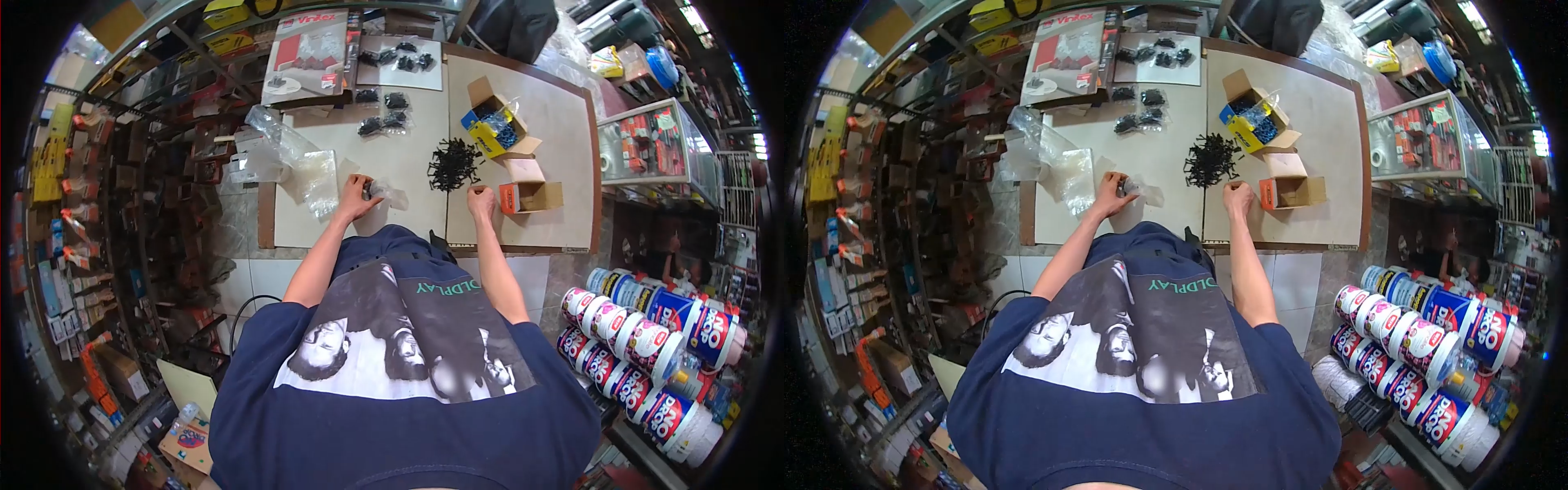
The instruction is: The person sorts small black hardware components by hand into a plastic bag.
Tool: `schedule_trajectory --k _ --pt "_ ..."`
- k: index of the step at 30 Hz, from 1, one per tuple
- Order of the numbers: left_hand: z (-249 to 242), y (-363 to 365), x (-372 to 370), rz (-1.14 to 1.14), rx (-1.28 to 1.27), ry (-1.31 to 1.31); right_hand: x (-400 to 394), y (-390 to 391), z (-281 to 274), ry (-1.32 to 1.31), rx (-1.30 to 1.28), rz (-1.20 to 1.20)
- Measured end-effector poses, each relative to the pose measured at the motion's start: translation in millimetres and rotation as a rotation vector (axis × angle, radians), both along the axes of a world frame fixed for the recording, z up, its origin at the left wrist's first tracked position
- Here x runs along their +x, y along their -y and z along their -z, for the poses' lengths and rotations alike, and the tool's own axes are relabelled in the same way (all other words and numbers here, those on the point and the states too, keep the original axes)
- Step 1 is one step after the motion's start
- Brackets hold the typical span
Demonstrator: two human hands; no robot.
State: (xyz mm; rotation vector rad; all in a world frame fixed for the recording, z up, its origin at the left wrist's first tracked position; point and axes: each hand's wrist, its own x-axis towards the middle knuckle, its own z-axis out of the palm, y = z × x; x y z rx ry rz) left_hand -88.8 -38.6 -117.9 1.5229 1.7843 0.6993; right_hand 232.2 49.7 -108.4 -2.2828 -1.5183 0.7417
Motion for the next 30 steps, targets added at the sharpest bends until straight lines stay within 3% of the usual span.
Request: schedule_trajectory --k 2,3,4,6,9,11,16,20,22,25,30 --pt "3 1 3 -0.022 0.005 0.008 -27 1 -47 -0.137 0.007 -0.016" --pt "1 1 3 -0.031 0.005 0.009 -33 -2 -37 -0.309 0.073 -0.114" --pt "0 1 4 -0.040 0.000 0.002 -46 -3 -50 -0.316 0.066 -0.122" --pt "-1 0 5 -0.050 0.002 -0.004 -76 -3 -74 -0.498 0.025 -0.436" --pt "-1 1 5 -0.031 0.029 -0.049 -113 -3 -81 -0.567 0.068 -0.592" --pt "-5 1 6 -0.034 0.030 -0.046 -129 -1 -84 -0.518 0.069 -0.838" --pt "-8 0 7 -0.054 0.010 -0.019 -129 4 -84 -0.412 0.015 -0.829" --pt "-7 0 8 -0.073 0.021 -0.004 -92 -10 -58 -0.440 0.048 -0.563" --pt "-6 0 9 -0.082 0.015 0.003 -67 -14 -44 -0.330 0.117 -0.390" --pt "-4 0 7 -0.044 0.032 -0.047 -32 -20 -37 -0.113 0.145 -0.264" --pt "-7 0 6 -0.030 0.010 -0.045 5 -26 -15 -0.011 0.223 -0.163"
